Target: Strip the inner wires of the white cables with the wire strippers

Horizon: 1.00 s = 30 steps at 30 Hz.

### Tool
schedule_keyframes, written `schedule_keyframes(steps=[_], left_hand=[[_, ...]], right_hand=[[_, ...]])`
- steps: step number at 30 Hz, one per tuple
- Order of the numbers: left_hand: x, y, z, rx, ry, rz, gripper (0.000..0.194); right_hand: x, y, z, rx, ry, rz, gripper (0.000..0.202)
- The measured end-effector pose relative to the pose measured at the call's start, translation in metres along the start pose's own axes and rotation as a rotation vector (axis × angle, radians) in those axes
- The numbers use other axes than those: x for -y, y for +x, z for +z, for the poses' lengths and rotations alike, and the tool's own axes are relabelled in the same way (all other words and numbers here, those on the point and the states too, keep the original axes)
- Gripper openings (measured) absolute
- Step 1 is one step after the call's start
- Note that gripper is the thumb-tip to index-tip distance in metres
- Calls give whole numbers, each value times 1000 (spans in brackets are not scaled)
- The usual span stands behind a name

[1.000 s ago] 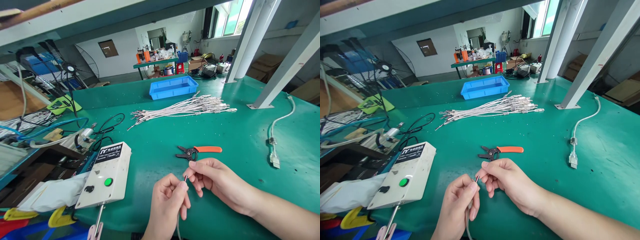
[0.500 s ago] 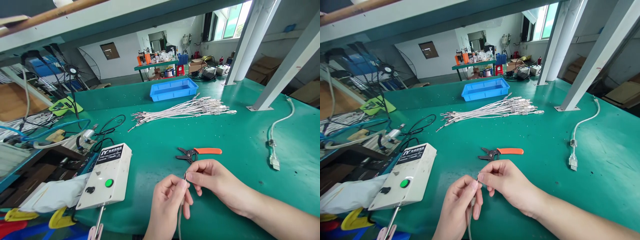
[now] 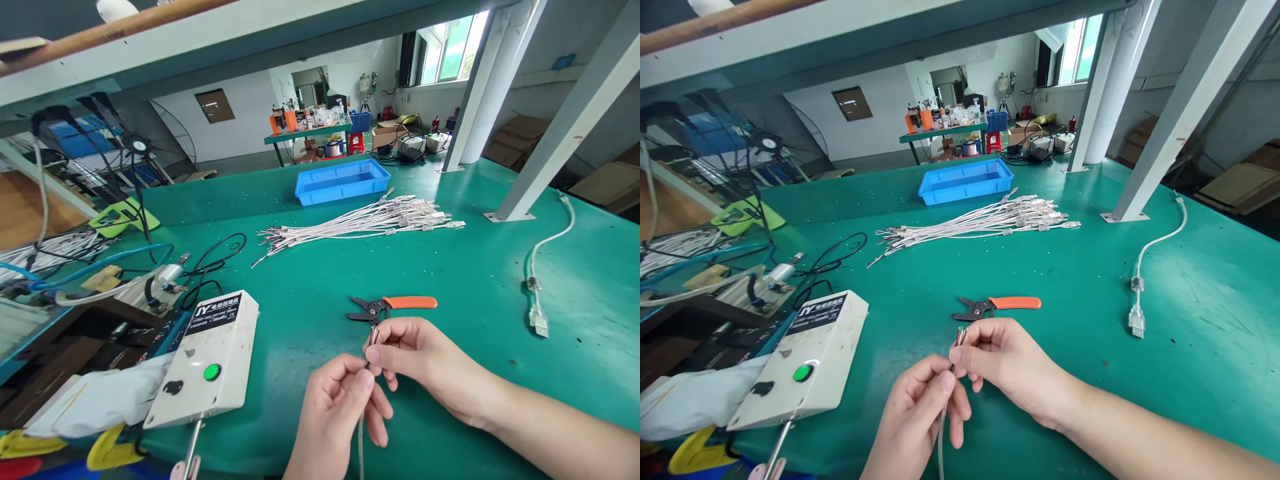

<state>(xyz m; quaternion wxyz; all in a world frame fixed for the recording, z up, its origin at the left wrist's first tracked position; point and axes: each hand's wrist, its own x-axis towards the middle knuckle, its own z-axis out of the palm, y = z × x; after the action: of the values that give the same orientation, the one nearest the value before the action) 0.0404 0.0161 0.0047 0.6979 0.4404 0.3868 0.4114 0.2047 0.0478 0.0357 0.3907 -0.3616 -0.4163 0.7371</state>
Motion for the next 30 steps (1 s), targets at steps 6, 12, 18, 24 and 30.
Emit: schedule_keyframes(steps=[6, 12, 18, 24, 30], left_hand=[[3, 1, -2, -10, -5, -9, 33], [5, 2, -3, -36, -97, 9, 31], [3, 5, 0, 41, -218, -12, 35], [2, 3, 0, 53, -297, -85, 37], [-1, 3, -4, 1, -295, -156, 42]], right_hand=[[-1, 0, 2, 2, 1, 18, 31], [0, -1, 1, 65, 31, 25, 26], [0, 0, 1, 30, -9, 13, 25], [0, 2, 2, 19, -36, -24, 32], [-1, 1, 2, -1, -50, -47, 33]])
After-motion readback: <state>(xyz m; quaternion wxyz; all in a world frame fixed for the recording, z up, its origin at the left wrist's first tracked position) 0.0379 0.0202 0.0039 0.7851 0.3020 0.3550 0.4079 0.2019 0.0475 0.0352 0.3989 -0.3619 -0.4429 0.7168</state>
